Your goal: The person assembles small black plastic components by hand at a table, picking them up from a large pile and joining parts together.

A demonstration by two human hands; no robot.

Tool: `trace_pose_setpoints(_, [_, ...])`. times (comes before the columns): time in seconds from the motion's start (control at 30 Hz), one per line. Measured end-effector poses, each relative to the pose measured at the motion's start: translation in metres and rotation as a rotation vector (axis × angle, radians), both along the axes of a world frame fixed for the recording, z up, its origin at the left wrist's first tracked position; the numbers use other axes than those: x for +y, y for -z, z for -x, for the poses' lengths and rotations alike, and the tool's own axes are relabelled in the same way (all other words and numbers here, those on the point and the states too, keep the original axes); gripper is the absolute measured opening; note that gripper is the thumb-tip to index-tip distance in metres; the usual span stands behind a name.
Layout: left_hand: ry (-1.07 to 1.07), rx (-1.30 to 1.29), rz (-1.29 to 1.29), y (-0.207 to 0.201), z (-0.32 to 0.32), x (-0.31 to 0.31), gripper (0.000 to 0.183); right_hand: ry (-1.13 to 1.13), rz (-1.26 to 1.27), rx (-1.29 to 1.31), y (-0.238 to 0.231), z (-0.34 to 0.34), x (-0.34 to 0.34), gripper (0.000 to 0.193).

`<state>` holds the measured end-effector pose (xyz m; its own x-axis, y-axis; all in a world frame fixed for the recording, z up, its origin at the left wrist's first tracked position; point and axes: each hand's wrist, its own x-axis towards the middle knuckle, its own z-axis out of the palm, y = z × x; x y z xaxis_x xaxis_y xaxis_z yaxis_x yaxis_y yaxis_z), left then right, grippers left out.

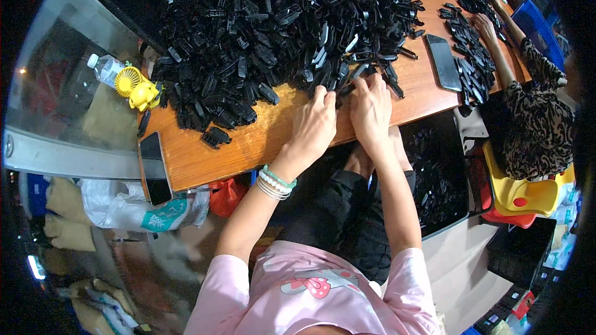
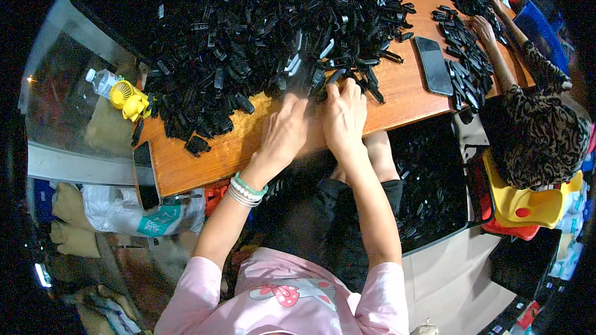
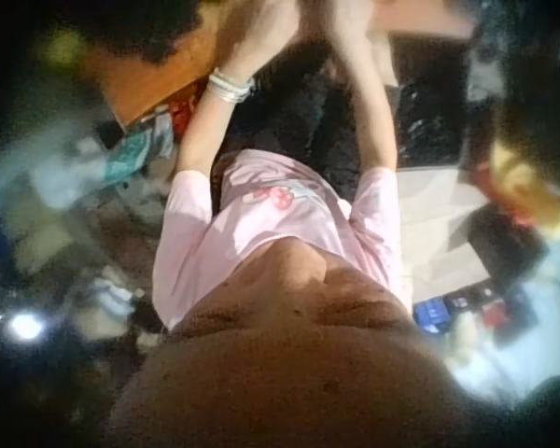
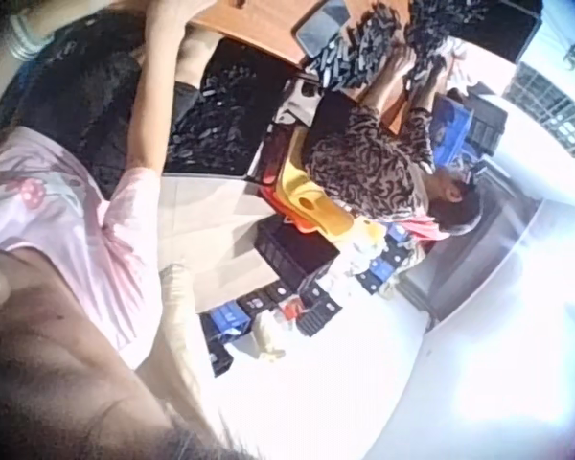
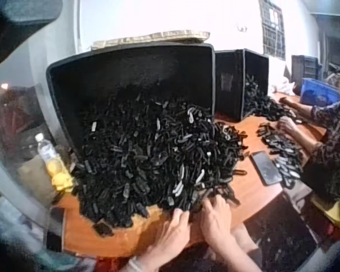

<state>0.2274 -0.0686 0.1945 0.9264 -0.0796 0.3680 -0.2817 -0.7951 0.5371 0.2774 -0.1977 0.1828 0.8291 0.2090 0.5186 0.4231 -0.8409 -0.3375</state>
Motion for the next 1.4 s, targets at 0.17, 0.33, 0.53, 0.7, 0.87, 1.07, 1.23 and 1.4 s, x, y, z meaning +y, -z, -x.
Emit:
trace_pose_setpoints(0.17, [-0.071, -0.028, -0.018, -0.005, 0.016, 0.01, 0.02, -0.044, 0.116, -0.017, -0.007, 0.012, -0.004, 0.022])
trace_pose_setpoints(0.33, [-0.105, 0.159, 0.741, 0.01, 0.047, 0.029, 0.025, -0.216, -0.401, 0.23, -0.001, 0.027, -0.013, 0.018])
trace_pose_setpoints(0.53, [0.119, 0.366, 0.978, -0.007, 0.077, 0.037, 0.035, -0.434, -0.97, 0.665, -0.015, 0.075, -0.013, 0.012])
trace_pose_setpoints(0.7, [0.094, 0.119, 0.582, -0.018, 0.086, 0.033, 0.025, -0.594, -0.924, 0.662, -0.019, 0.1, -0.013, 0.04])
trace_pose_setpoints(0.87, [-0.01, 0.266, 0.615, -0.032, 0.095, 0.03, 0.025, -0.67, -0.559, 0.513, -0.027, 0.099, -0.018, 0.039])
trace_pose_setpoints(1.07, [0.061, 0.074, 0.451, -0.042, 0.099, 0.037, 0.024, -0.697, -0.531, 0.434, -0.028, 0.103, -0.01, 0.037])
trace_pose_setpoints(1.23, [0.1, -0.008, 0.409, -0.054, 0.11, 0.037, 0.026, -0.672, -0.382, 0.222, -0.037, 0.115, -0.001, 0.041])
trace_pose_setpoints(1.4, [0.138, -0.044, 0.41, -0.05, 0.108, 0.03, 0.022, -0.592, -0.331, 0.141, -0.02, 0.118, -0.013, 0.034])
